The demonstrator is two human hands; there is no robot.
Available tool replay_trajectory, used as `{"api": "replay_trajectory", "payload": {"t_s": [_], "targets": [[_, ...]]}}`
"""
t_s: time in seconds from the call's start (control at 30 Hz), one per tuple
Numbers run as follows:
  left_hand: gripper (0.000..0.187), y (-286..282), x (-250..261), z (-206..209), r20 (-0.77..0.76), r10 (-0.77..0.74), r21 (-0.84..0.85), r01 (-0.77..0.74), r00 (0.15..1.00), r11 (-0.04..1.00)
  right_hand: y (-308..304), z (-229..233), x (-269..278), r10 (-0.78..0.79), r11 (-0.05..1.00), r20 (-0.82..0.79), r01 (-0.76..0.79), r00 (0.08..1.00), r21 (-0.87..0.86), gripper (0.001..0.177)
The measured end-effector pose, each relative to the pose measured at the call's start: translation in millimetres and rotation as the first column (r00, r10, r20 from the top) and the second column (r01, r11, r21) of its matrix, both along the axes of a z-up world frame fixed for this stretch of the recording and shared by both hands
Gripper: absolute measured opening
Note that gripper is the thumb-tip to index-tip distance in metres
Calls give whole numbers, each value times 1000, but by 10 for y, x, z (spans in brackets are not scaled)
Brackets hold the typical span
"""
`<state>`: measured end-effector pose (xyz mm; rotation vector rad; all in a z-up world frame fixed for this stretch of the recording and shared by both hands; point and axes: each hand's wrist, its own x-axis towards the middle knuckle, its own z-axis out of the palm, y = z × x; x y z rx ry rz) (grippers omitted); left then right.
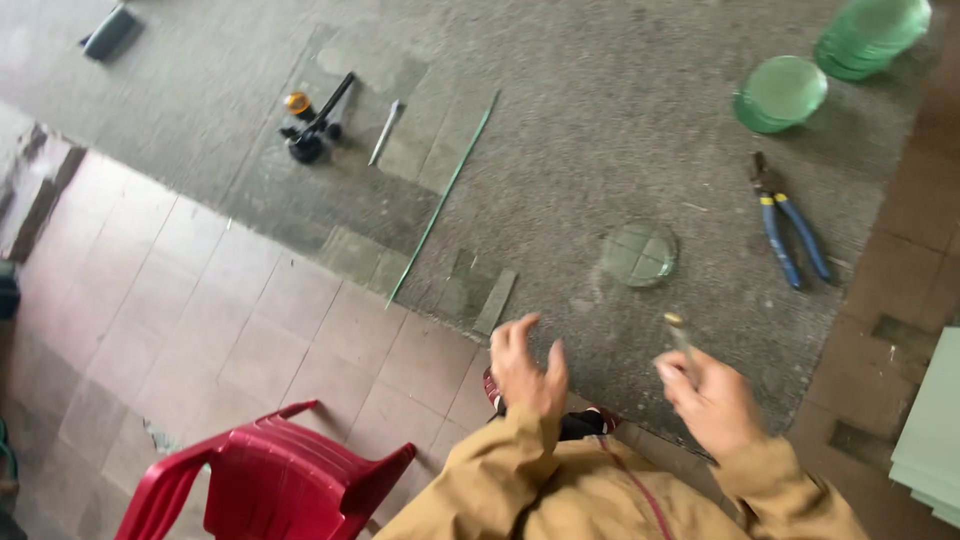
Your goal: Cutting glass sheets using circular and straight glass cutters on a workbench
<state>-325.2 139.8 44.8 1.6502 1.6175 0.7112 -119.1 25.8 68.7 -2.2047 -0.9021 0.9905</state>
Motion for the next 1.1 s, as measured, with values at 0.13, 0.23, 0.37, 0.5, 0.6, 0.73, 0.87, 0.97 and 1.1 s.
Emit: {"api": "replay_trajectory", "payload": {"t_s": [0.13,0.23,0.37,0.5,0.6,0.73,0.87,0.97,1.1], "targets": [[33,-472,-1068,-1067,186,265,-190,-230,946,955,1110,-369,-433,306,951,92,-308,948,16,15],[25,-344,-1586,-1048,92,429,-387,-365,898,847,1884,-848,-715,313,949,121,-315,942,-4,9],[23,-159,-1831,-1033,203,531,-462,-398,822,793,2325,-1254,-938,338,941,197,-329,920,-76,16],[34,115,-1845,-1166,202,520,-509,-364,830,780,2345,-1528,-1109,381,923,260,-383,887,-45,14],[49,355,-1643,-1075,302,518,-548,-299,800,782,2208,-1225,-1226,400,917,181,-390,899,-89,18],[38,726,-1440,-958,409,530,-576,-240,742,781,2046,-185,-1436,86,995,-76,-90,993,-48,27],[24,682,-1297,-1778,455,520,-567,-215,722,795,1721,-365,-982,223,954,19,-222,975,202,44],[26,548,-1171,-1888,502,607,-651,-194,616,734,1552,-174,-976,167,951,-15,-157,986,268,36],[27,569,-1094,-1640,498,609,-628,-228,617,744,1472,-126,-929,247,944,90,-261,965,202,11]]}}
